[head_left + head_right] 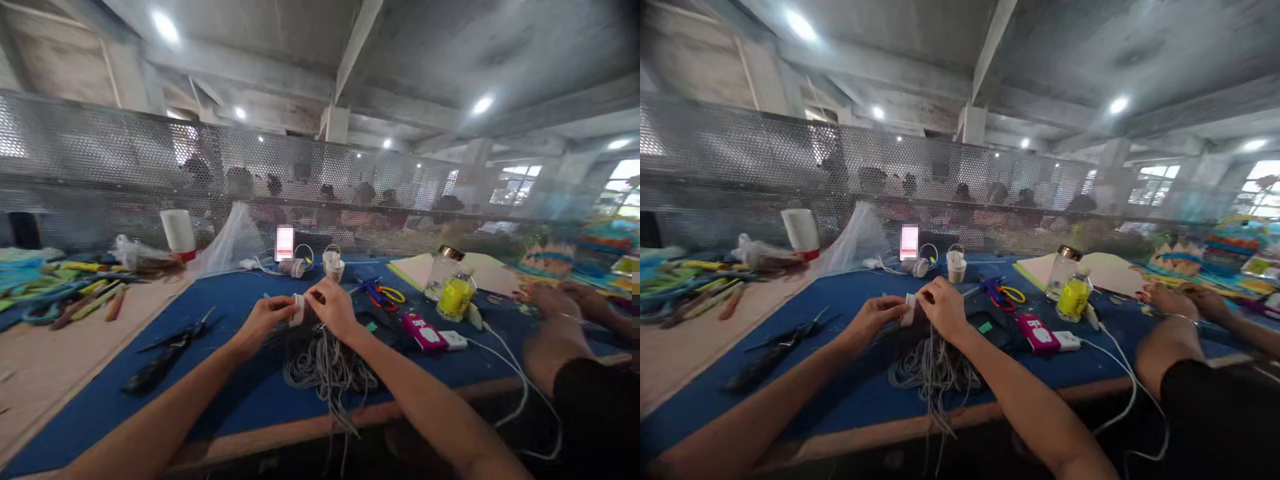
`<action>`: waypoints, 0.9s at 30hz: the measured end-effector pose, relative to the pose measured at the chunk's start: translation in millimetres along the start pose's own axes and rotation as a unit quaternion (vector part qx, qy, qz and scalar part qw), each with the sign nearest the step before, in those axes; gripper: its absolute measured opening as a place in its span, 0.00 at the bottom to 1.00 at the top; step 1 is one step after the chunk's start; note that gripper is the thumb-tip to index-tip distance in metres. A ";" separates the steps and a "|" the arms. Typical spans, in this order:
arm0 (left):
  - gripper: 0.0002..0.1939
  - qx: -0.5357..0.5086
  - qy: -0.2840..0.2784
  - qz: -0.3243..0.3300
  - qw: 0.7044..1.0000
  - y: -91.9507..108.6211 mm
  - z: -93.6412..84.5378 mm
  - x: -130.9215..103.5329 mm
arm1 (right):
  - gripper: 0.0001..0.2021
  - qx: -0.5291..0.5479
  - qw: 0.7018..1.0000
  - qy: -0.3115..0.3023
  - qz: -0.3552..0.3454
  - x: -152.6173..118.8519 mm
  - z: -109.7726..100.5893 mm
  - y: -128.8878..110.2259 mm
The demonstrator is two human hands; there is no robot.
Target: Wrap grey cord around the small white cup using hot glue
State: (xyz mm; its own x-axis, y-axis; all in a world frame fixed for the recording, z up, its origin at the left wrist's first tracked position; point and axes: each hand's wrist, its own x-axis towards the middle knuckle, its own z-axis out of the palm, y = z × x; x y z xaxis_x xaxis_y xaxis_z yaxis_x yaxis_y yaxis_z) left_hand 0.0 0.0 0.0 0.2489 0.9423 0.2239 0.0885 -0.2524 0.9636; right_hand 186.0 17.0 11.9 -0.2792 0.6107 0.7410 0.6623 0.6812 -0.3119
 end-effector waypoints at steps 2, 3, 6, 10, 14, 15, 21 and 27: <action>0.14 -0.003 -0.002 0.000 1.000 0.6 0.4 -0.6 | 0.06 0.000 1.000 -0.002 0.000 0.1 -0.1 0.8; 0.14 -0.005 -0.002 0.001 1.000 0.9 0.7 -0.9 | 0.06 0.000 1.000 -0.002 0.001 0.1 -0.2 1.1; 0.13 -0.012 0.000 0.005 1.000 1.8 1.4 -1.3 | 0.07 0.002 1.000 -0.001 0.010 -0.2 -0.4 1.4; 0.12 -0.013 0.001 0.014 1.000 0.9 1.8 -0.6 | 0.08 0.009 1.000 -0.001 0.020 -0.7 -1.0 1.4; 0.12 -0.013 -0.001 0.019 1.000 -2.0 0.7 0.5 | 0.08 0.019 1.000 0.001 0.020 -0.6 -0.9 2.3; 0.12 -0.014 -0.001 0.020 1.000 -2.4 0.3 0.6 | 0.08 0.021 1.000 0.004 0.021 -0.5 -0.7 2.5; 0.11 -0.017 -0.001 0.023 1.000 -2.0 -0.9 0.8 | 0.09 0.033 0.999 0.006 0.018 0.5 -2.2 1.2; 0.11 -0.033 0.002 0.015 0.999 -1.6 -1.0 0.9 | 0.13 0.043 0.999 0.012 0.020 0.3 -6.8 -3.1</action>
State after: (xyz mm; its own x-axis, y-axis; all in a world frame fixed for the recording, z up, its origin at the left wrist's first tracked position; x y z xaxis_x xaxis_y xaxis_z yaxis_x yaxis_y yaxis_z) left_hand -0.8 1.5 -1.2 0.2460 0.9354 0.2539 0.0173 -0.2661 0.9638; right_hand 188.6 12.3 17.2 -0.2362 0.6298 0.7399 0.6105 0.6886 -0.3913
